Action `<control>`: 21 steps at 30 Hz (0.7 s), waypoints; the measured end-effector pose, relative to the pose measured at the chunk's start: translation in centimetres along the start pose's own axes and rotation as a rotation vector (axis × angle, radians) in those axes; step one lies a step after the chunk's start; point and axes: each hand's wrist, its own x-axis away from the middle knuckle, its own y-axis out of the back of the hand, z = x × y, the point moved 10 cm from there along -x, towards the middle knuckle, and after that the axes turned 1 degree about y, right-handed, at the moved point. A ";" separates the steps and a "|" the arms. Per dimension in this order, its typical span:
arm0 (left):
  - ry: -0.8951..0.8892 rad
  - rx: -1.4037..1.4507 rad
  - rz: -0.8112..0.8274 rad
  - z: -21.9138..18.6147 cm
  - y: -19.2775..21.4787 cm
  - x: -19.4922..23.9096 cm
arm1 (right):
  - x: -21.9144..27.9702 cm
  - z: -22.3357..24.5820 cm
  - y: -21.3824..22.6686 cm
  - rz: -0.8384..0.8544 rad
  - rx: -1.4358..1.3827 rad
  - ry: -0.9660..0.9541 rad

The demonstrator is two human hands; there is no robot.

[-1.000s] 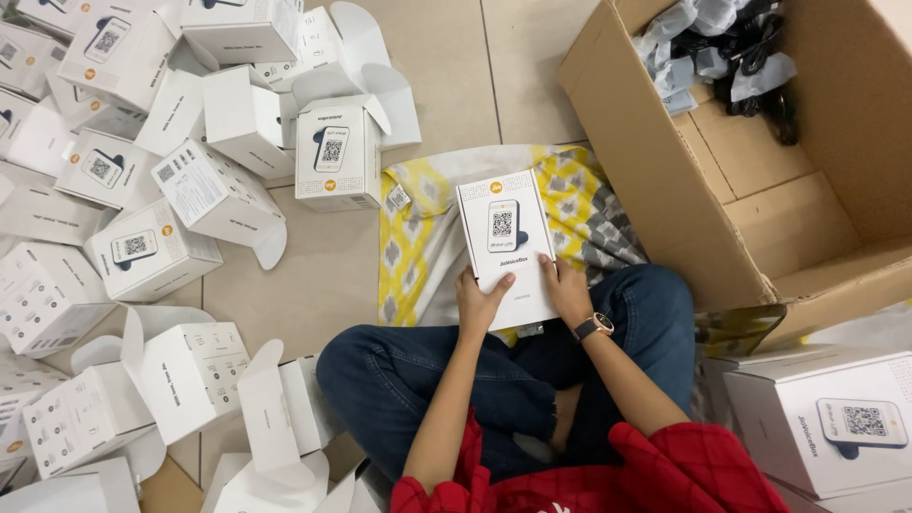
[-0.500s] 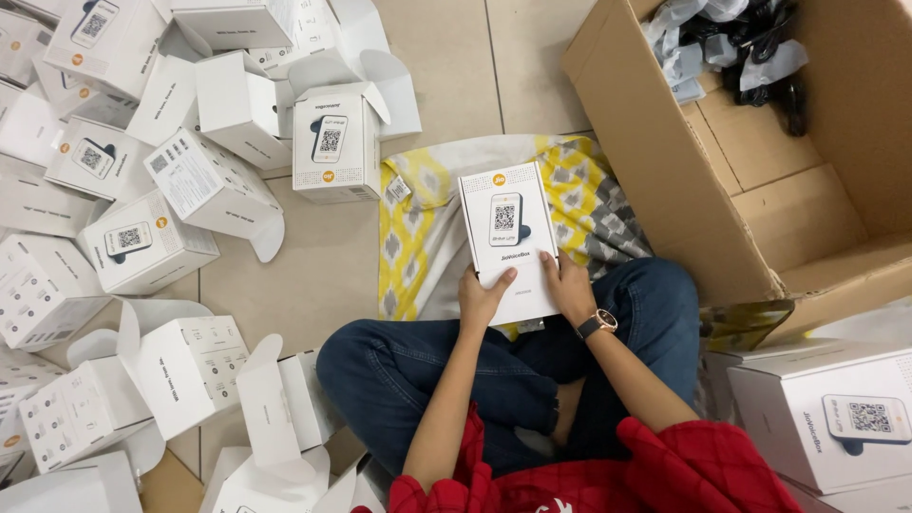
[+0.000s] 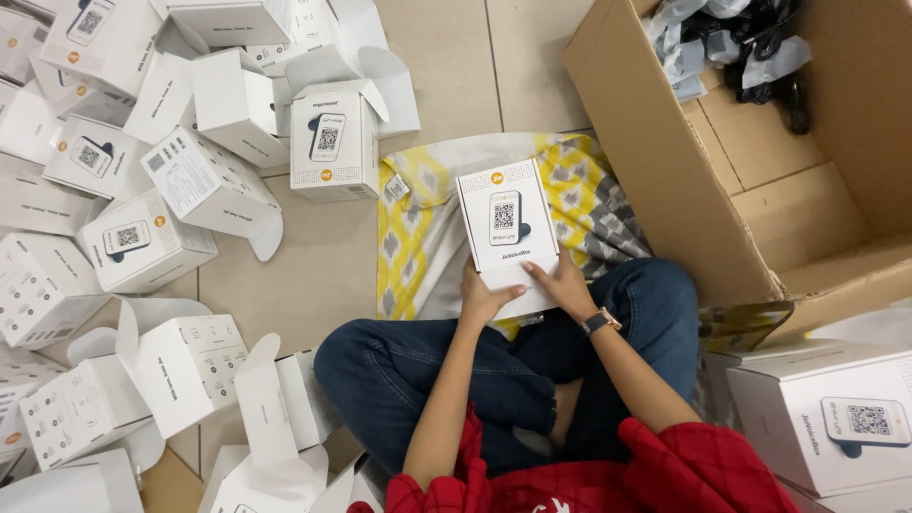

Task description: The person packages electronic devices and power adapters into white retail boxes while sitting on the floor.

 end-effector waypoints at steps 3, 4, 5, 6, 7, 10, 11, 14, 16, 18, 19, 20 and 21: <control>-0.061 0.095 -0.040 -2.6 1.1 0.1 | -0.7 0.0 -0.6 0.062 -0.124 0.028; -0.063 0.094 -0.042 -3.0 1.3 0.2 | -0.5 0.4 -0.5 0.062 -0.126 0.031; -0.046 0.023 -0.050 -3.2 1.6 0.3 | -0.3 0.5 -0.3 0.049 -0.112 0.004; -0.030 -0.044 -0.060 -3.5 1.7 0.2 | -0.4 0.6 0.1 0.034 -0.095 -0.020; -0.035 -0.043 -0.063 -3.3 2.1 0.2 | -0.4 0.0 0.0 0.033 -0.094 -0.014; 0.016 -0.018 -0.187 -2.0 3.6 0.3 | -0.2 -0.8 1.6 -0.080 -0.151 -0.019; -0.086 -0.054 -0.152 -2.5 3.4 0.3 | 0.1 -0.9 1.4 -0.036 -0.230 -0.110; -0.146 0.047 -0.031 -2.1 1.7 0.4 | 0.2 -1.3 0.2 0.020 -0.320 -0.119; -0.110 0.189 0.053 -1.5 0.3 0.3 | -0.5 -1.6 -0.4 0.030 -0.327 -0.030; -0.150 -0.195 -0.122 -1.5 1.3 0.5 | -1.1 -2.7 -1.1 0.061 0.003 -0.017; -0.155 -0.188 -0.123 -2.0 1.5 0.4 | -1.0 -2.4 -0.9 0.057 0.009 -0.013; 0.021 -0.219 -0.074 -0.7 1.5 0.0 | -1.0 -2.5 -0.7 0.020 0.027 -0.047; 0.196 -0.248 -0.022 0.6 1.5 0.0 | -1.0 -2.5 -0.3 -0.017 0.046 -0.082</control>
